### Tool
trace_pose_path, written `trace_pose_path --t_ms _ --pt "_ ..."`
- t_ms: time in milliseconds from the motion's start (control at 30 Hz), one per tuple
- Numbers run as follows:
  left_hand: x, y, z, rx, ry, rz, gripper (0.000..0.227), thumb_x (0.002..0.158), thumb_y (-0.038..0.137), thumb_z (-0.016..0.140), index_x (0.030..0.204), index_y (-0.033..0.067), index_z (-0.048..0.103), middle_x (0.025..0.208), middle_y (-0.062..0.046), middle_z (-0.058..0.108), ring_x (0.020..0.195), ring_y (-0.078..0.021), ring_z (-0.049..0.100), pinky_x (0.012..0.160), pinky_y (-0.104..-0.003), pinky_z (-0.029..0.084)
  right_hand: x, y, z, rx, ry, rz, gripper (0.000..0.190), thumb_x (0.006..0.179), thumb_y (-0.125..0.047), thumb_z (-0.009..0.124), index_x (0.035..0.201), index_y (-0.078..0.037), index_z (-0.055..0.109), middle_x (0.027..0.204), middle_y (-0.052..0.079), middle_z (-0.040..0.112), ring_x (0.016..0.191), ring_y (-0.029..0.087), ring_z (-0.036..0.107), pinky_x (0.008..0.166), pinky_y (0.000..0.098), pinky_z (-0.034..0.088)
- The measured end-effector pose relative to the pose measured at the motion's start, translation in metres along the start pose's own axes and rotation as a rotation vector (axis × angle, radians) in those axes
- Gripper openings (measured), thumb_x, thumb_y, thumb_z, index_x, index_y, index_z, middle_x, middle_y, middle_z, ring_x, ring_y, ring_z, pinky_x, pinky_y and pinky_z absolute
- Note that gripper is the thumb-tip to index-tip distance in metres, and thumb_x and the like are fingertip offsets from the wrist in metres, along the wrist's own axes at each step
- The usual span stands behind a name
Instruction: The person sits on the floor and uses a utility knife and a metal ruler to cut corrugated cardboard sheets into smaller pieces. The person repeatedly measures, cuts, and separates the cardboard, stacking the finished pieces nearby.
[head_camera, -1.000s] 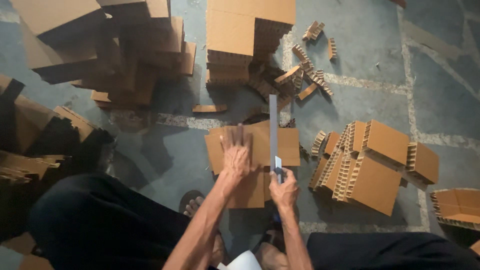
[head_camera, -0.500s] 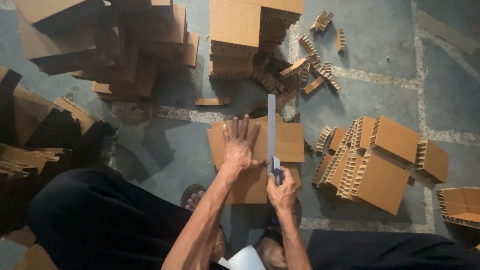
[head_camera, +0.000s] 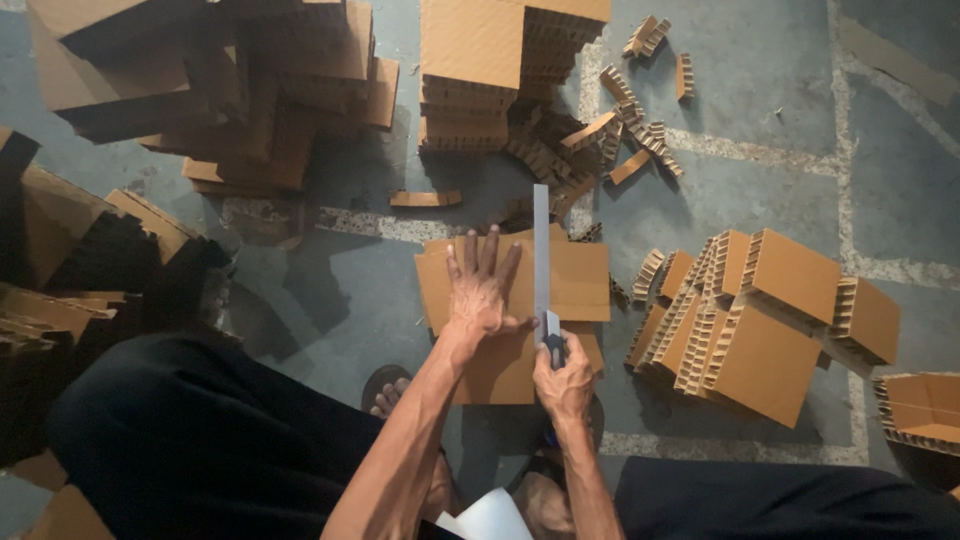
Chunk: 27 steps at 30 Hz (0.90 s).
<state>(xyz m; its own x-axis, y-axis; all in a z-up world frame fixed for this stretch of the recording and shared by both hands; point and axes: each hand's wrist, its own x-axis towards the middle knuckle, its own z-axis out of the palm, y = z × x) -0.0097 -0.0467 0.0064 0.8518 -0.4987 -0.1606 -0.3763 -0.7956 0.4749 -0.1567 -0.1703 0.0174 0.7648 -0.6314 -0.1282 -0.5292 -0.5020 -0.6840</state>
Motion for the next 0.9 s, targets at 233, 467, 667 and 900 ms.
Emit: trace_pose_path --t_ms 233,467,667,900 --pt "-0.001 0.004 -0.006 0.023 -0.034 -0.014 0.137 0.052 0.074 0.086 0.162 0.0244 0.022 0.171 -0.018 0.001 0.155 -0.0495 -0.004 0.118 -0.075 -0.001 0.001 0.001 0.0 -0.017 -0.015 0.03 0.038 0.084 -0.026 0.071 0.118 -0.008 0.071 0.093 0.015 0.079 0.081 0.028 0.076 0.075 0.0393 0.058" --pt "-0.002 0.007 -0.011 0.056 -0.118 0.02 0.123 0.061 0.074 0.083 0.161 0.0377 0.021 0.169 -0.025 -0.006 0.152 -0.0534 -0.009 0.113 -0.081 -0.006 0.001 -0.001 0.0 -0.042 -0.009 0.015 0.038 0.083 -0.027 0.071 0.116 -0.009 0.071 0.092 0.014 0.077 0.08 0.028 0.075 0.074 0.0403 0.058" --pt "-0.001 0.013 -0.012 0.091 -0.135 0.047 0.118 0.062 0.069 0.085 0.16 0.0421 0.024 0.171 -0.022 -0.005 0.155 -0.0515 -0.009 0.115 -0.079 -0.005 0.0 -0.003 -0.002 -0.05 -0.026 0.059 0.038 0.083 -0.028 0.071 0.117 -0.011 0.071 0.089 0.015 0.077 0.078 0.028 0.075 0.073 0.0406 0.058" --pt "0.006 0.028 -0.021 0.129 -0.215 -0.023 0.118 0.061 0.065 0.085 0.16 0.038 0.026 0.17 -0.018 -0.007 0.154 -0.0487 -0.007 0.114 -0.079 -0.01 0.004 0.002 -0.002 -0.016 -0.046 -0.002 0.037 0.084 -0.027 0.07 0.116 -0.009 0.07 0.092 0.015 0.077 0.081 0.028 0.075 0.075 0.0403 0.058"
